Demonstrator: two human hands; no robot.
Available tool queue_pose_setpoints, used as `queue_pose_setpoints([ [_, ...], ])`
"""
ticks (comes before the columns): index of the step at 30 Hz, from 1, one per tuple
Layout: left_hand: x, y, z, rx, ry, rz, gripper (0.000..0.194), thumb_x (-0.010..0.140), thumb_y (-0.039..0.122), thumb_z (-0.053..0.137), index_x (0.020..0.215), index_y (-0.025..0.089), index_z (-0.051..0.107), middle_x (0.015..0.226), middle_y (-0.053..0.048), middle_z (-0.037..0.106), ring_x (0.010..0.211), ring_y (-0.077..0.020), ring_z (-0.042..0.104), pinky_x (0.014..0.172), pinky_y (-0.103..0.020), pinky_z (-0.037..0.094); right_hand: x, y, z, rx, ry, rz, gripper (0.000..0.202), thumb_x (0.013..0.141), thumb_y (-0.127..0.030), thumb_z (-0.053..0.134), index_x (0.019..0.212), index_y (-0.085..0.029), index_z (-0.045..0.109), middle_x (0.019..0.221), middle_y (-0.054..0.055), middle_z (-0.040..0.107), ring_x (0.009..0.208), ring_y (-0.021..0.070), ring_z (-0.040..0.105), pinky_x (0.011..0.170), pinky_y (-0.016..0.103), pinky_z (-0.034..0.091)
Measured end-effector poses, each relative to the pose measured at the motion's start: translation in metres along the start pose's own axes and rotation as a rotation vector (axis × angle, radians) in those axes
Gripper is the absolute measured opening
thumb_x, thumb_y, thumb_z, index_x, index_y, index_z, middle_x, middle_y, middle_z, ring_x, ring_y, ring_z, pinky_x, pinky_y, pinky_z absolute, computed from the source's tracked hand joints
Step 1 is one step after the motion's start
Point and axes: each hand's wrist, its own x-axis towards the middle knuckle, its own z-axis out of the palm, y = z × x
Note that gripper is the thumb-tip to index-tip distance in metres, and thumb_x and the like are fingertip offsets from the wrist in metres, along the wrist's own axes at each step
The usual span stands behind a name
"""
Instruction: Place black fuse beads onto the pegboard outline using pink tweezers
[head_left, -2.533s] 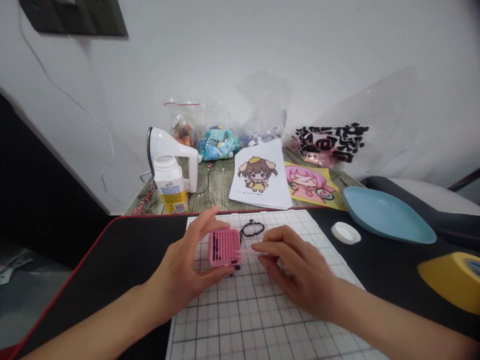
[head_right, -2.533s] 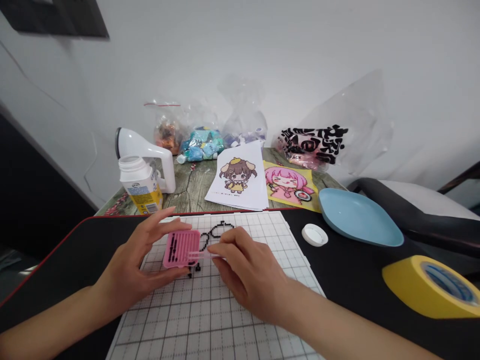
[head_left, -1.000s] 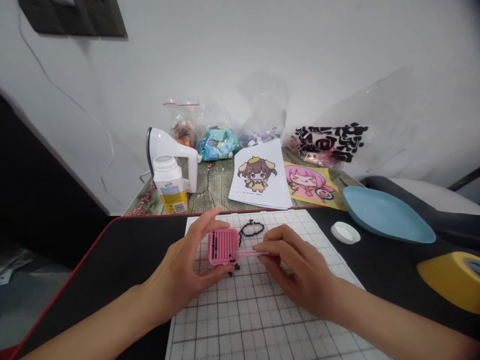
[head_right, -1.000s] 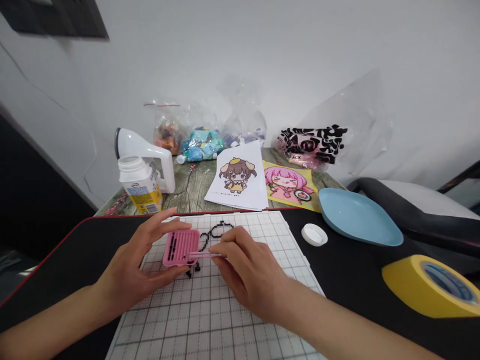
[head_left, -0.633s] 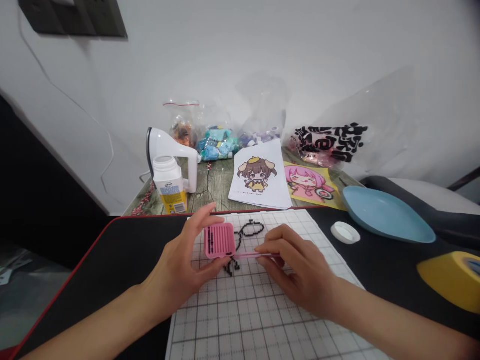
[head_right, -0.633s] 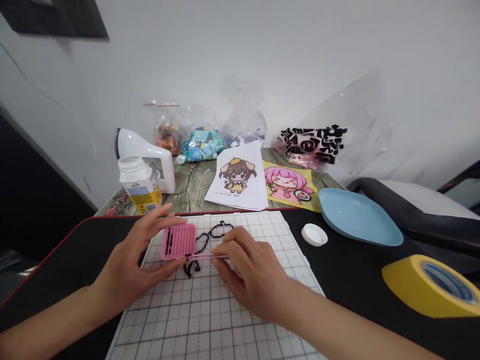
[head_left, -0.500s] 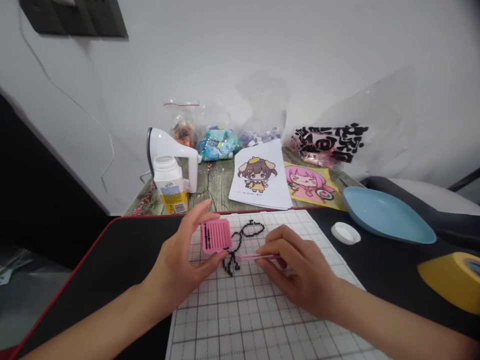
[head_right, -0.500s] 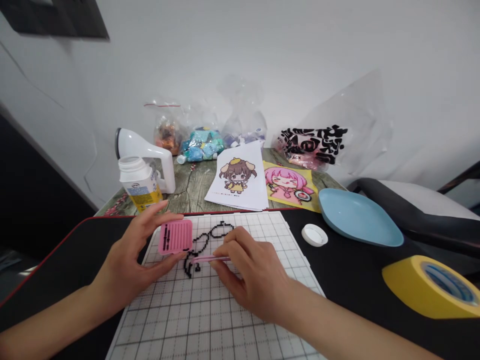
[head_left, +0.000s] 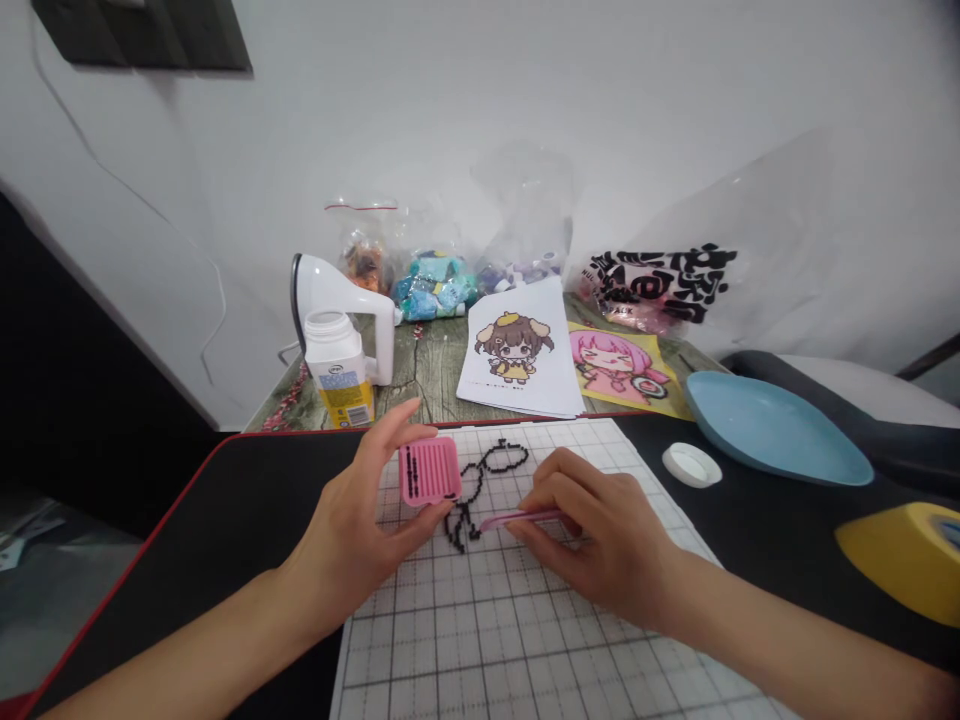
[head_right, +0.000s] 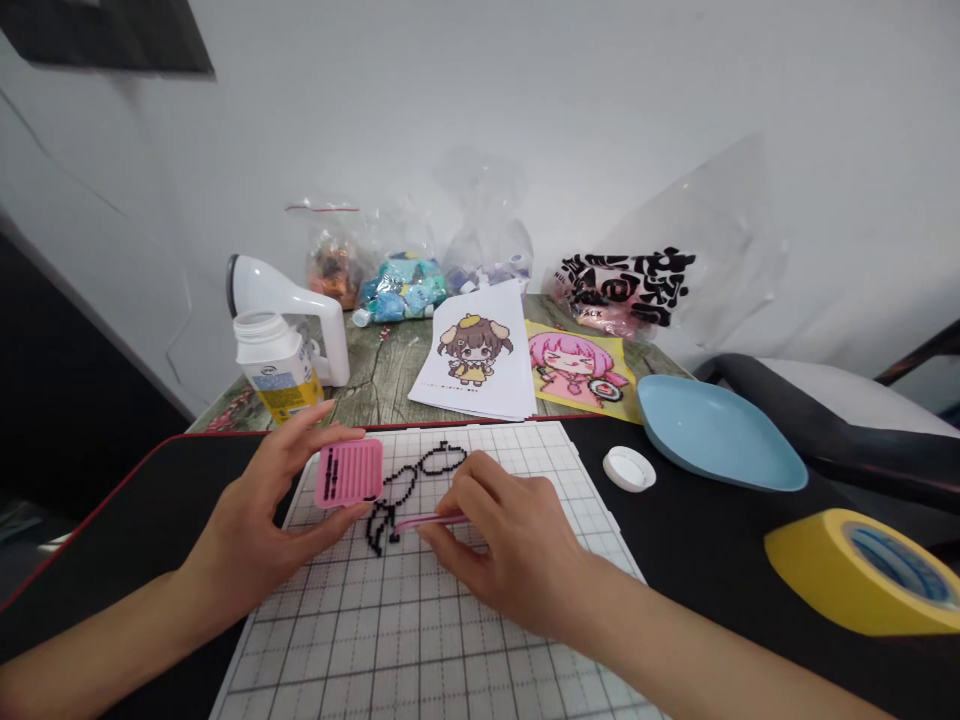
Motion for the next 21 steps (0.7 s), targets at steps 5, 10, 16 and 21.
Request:
queue_pose_setpoints([
  [5,-0.0001,0.0006,0.0000,-0.004,-0.003,0.009,0.074,0.083,0.030,0.068,0.144,0.030,0.025,0.122,-0.005,0.066,0.112,-0.0224,0.066,0.095,-0.038,0.055,0.0002,0.0015,-0.0006,0.021,-0.025,0.010,0.018,0.092,-0.030,0.056,0.079,-0.017,0.057,0.075,0.000,0.056,0.049,0.0055,0.042,0.043,0.021,0.033],
  [10,-0.0005,-0.0002,0.0009,-0.023,-0.012,0.003,0.075,0.083,0.030,0.068,0.144,0.031,0.025,0.122,-0.005,0.066,0.113,-0.0235,0.065,0.096,-0.041,0.054,-0.0018,0.0017,0.0011,0.002,-0.044,0.009,0.020,0.093,-0.033,0.055,0.079,-0.017,0.056,0.076,0.001,0.057,0.052,0.0070,0.047,0.044,0.020,0.034],
  [16,-0.0002,-0.0001,0.0004,-0.031,-0.013,0.011,0.074,0.083,0.029,0.068,0.144,0.031,0.026,0.122,-0.005,0.066,0.112,-0.0232,0.065,0.096,-0.041,0.054,-0.0011,0.0010,0.0014,-0.022,-0.032,-0.024,0.019,0.093,-0.032,0.053,0.080,-0.018,0.056,0.076,0.001,0.058,0.052,0.0071,0.049,0.043,0.020,0.033],
  [21,0.0004,-0.0004,0.0013,-0.053,-0.010,0.006,0.074,0.083,0.028,0.068,0.144,0.032,0.025,0.122,-0.005,0.065,0.112,-0.0227,0.065,0.097,-0.042,0.053,-0.0002,0.0008,0.0016,-0.071,0.002,-0.001,0.025,0.091,-0.035,0.056,0.073,-0.018,0.056,0.070,0.000,0.056,0.053,0.0080,0.051,0.043,0.020,0.032],
])
